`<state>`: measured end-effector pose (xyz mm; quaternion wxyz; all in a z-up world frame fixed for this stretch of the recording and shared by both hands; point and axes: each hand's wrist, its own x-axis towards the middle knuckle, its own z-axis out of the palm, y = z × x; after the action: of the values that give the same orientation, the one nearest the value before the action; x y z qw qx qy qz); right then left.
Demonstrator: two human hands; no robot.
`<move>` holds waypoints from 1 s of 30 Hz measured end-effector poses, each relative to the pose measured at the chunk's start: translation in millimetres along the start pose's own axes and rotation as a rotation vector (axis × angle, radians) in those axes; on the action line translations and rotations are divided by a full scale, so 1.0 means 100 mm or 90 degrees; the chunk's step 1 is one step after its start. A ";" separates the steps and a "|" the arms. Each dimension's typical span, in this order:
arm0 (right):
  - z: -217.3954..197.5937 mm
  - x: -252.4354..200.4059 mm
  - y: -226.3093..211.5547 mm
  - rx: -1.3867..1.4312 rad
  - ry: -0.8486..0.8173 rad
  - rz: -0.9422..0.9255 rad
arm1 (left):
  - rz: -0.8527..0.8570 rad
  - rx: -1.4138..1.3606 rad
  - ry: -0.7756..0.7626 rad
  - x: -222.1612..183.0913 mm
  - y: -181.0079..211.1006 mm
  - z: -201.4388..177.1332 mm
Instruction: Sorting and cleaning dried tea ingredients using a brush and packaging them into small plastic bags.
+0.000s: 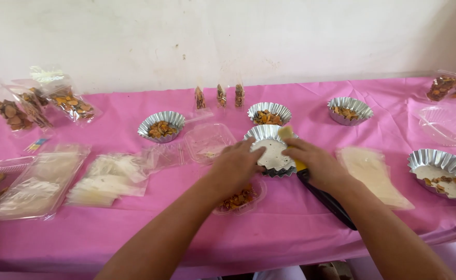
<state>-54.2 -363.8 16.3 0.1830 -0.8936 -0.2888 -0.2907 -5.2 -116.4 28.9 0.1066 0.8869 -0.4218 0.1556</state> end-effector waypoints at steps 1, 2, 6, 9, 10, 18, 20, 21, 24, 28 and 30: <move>-0.01 0.01 0.03 -0.001 -0.001 0.003 | 0.002 -0.002 -0.001 -0.09 -0.06 -0.11; -0.02 0.01 0.04 -0.085 -0.032 0.003 | -0.017 -0.013 0.023 -0.19 -0.12 -0.22; 0.11 -0.11 0.82 -0.182 -0.045 0.123 | 0.076 -0.018 0.276 -0.68 -0.76 0.01; 0.32 -0.35 1.37 -0.255 -0.122 0.226 | 0.025 -0.018 0.322 -1.15 -0.95 -0.03; 0.32 -0.34 1.40 -0.262 -0.121 0.231 | 0.032 -0.023 0.325 -1.25 -0.93 -0.06; 0.10 0.13 1.19 -0.100 -0.387 0.526 | -0.038 -0.098 0.316 -1.71 -0.89 0.07; 0.16 0.33 1.14 -0.108 -0.304 0.522 | -0.057 -0.096 0.329 -1.77 -0.89 0.15; 0.18 0.41 1.12 -0.112 -0.222 0.521 | -0.074 -0.096 0.337 -1.80 -0.87 0.20; 0.28 0.66 0.85 -0.005 -0.286 0.637 | -0.032 -0.075 0.350 -1.86 -0.85 0.28; 0.47 0.73 1.11 -0.025 -0.315 0.623 | -0.041 -0.084 0.357 -2.01 -0.91 0.41; 0.41 0.80 0.96 0.081 -0.299 0.691 | -0.042 -0.086 0.352 -2.12 -0.96 0.48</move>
<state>75.5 -384.5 19.6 0.2900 -0.9412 0.1597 0.0680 -47.6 79.1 -99.0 0.2811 0.8151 -0.3569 0.3596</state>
